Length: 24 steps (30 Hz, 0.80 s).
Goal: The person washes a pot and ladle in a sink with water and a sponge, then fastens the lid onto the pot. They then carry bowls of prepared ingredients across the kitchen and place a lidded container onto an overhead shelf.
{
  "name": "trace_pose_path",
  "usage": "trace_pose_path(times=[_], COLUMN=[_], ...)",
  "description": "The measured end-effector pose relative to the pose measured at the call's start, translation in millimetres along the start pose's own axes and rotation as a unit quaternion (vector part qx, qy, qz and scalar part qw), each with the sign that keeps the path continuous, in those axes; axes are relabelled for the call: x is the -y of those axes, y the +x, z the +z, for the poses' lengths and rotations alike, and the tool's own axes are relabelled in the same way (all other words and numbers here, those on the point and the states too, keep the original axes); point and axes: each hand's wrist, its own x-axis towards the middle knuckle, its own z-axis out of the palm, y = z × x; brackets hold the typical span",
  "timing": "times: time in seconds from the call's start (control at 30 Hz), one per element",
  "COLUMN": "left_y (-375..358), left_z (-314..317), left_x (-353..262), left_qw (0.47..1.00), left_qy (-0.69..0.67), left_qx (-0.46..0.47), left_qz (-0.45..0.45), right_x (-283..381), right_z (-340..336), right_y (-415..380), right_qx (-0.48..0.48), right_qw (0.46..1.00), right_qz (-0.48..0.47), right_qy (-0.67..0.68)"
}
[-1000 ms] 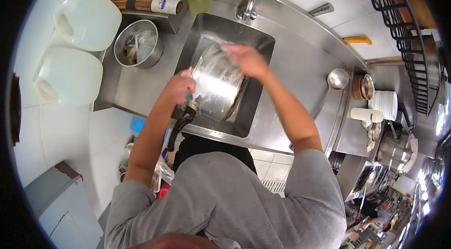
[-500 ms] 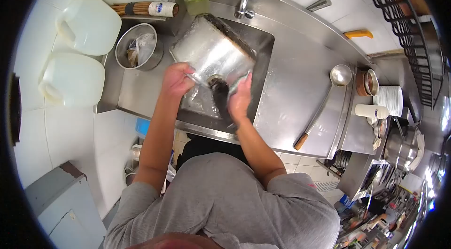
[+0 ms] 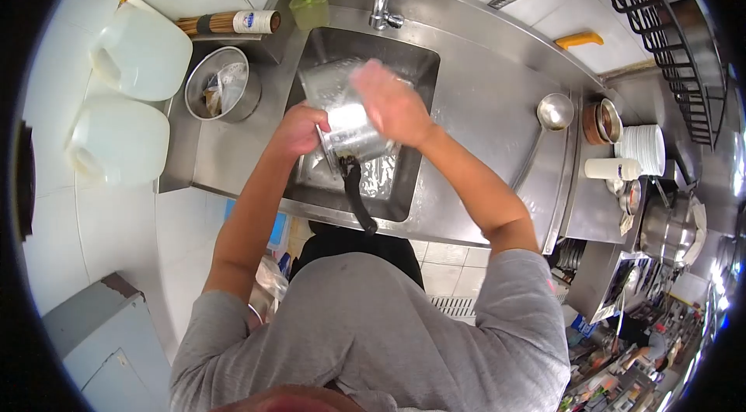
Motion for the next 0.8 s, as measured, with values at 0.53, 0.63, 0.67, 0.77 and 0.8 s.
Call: trace_pose_path(times=[0.53, 0.63, 0.67, 0.77, 0.8], left_y=[-82, -79, -66, -21, -16], left_z=[3, 27, 16, 1, 6], left_x=[-48, -50, -43, -23, -3], left_qw=[0.998, 0.991, 0.993, 0.899, 0.995], left_qy=[-0.026, -0.084, -0.041, 0.221, 0.036], left_qx=[-0.03, -0.062, -0.027, 0.148, 0.016], left_qz=[0.04, 0.078, 0.108, 0.349, 0.097], right_x=[-47, 15, 32, 73, 61], right_z=[74, 95, 97, 86, 115], right_y=[-70, -90, -82, -58, -90], right_qx=[-0.123, -0.244, -0.275, -0.33, -0.328], right_qw=[0.295, 0.463, 0.433, 0.192, 0.192], right_qz=[0.579, 0.451, 0.459, 0.5, 0.477], right_qy=[0.75, 0.723, 0.725, 0.777, 0.792])
